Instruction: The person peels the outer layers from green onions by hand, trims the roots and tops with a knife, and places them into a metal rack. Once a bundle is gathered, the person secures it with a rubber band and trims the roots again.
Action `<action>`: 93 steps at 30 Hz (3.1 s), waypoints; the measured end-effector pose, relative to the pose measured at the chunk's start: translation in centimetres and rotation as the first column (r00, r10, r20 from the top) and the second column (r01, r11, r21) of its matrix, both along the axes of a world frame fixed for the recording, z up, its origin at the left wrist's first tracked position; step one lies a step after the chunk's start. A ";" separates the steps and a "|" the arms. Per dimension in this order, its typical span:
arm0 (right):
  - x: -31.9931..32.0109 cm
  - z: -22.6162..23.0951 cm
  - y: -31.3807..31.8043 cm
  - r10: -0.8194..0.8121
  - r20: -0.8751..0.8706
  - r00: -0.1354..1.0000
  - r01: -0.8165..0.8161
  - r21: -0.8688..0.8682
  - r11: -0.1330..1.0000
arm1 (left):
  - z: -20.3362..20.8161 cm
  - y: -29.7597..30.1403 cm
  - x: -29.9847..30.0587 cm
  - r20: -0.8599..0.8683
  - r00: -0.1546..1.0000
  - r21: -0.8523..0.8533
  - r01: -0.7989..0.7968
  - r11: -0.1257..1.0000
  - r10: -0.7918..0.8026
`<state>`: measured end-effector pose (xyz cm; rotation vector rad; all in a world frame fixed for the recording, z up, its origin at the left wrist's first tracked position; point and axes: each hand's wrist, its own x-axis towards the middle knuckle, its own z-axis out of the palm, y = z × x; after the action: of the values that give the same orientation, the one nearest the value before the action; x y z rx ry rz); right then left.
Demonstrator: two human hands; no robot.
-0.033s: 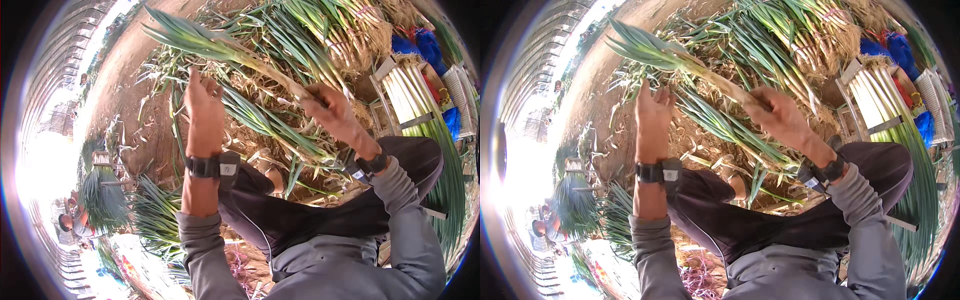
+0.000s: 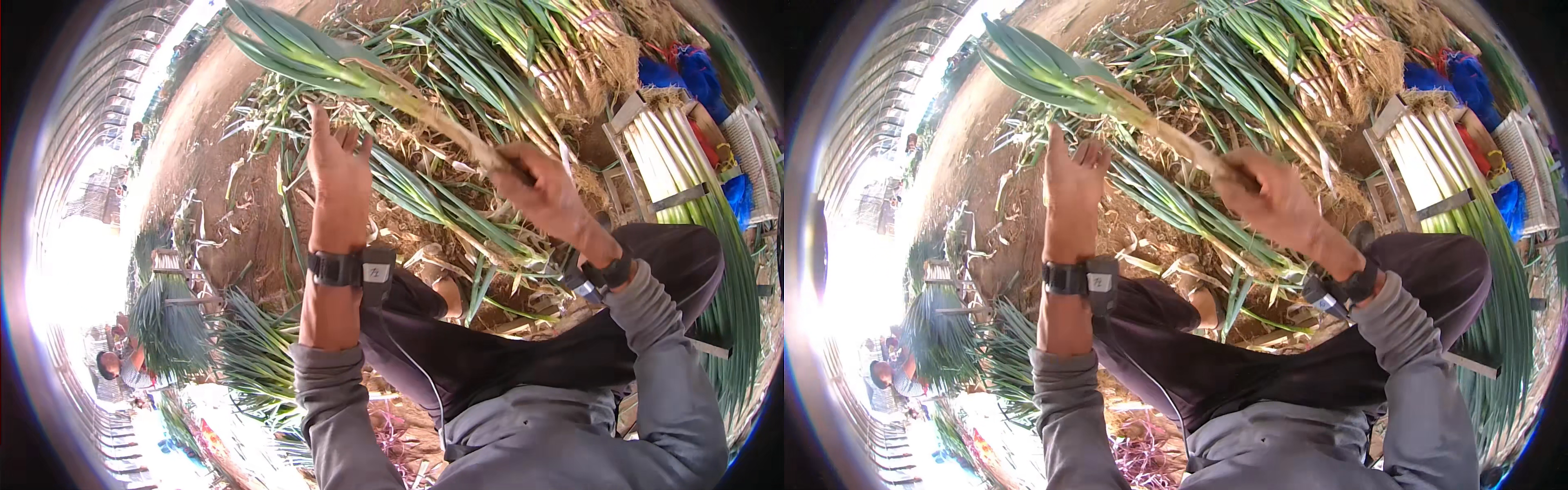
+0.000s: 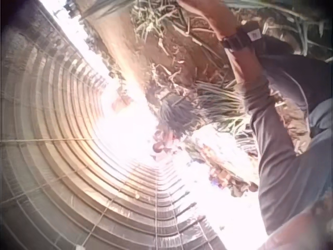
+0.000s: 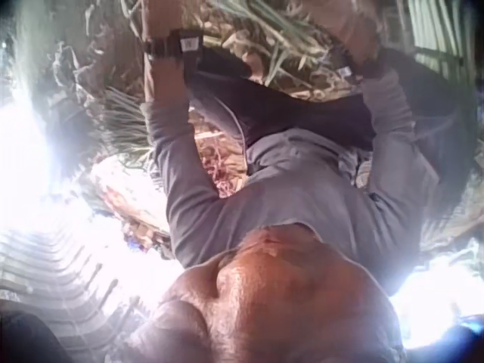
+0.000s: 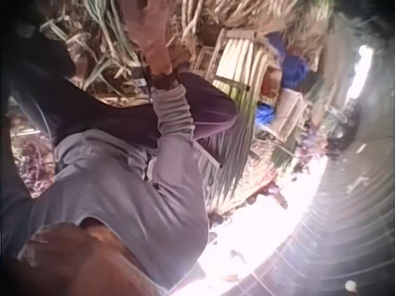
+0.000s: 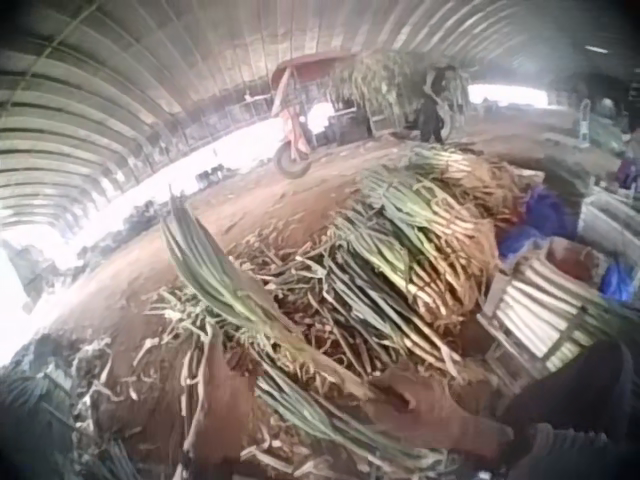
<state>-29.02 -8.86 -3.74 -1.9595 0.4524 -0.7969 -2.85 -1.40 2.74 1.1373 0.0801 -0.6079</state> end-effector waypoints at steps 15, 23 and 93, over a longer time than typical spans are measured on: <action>8.0 -0.6 -3.0 0.013 -0.064 0.998 0.003 0.231 0.973 | -4.7 -3.9 -1.1 0.292 0.863 -0.366 0.500 0.785 -0.413; 8.9 1.2 -2.5 0.198 0.102 0.975 -0.223 0.425 0.877 | -4.7 -3.4 -0.5 0.381 0.866 -0.394 0.469 0.791 -0.324; 2.3 -5.4 2.0 0.180 -0.039 0.983 -0.125 0.577 0.807 | -4.0 0.0 5.7 0.345 0.926 -0.432 0.304 0.849 -0.155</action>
<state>-26.73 -6.81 -9.19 -1.4415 0.5122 -0.3983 2.85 -1.44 -1.29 0.7413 -0.4582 -0.6193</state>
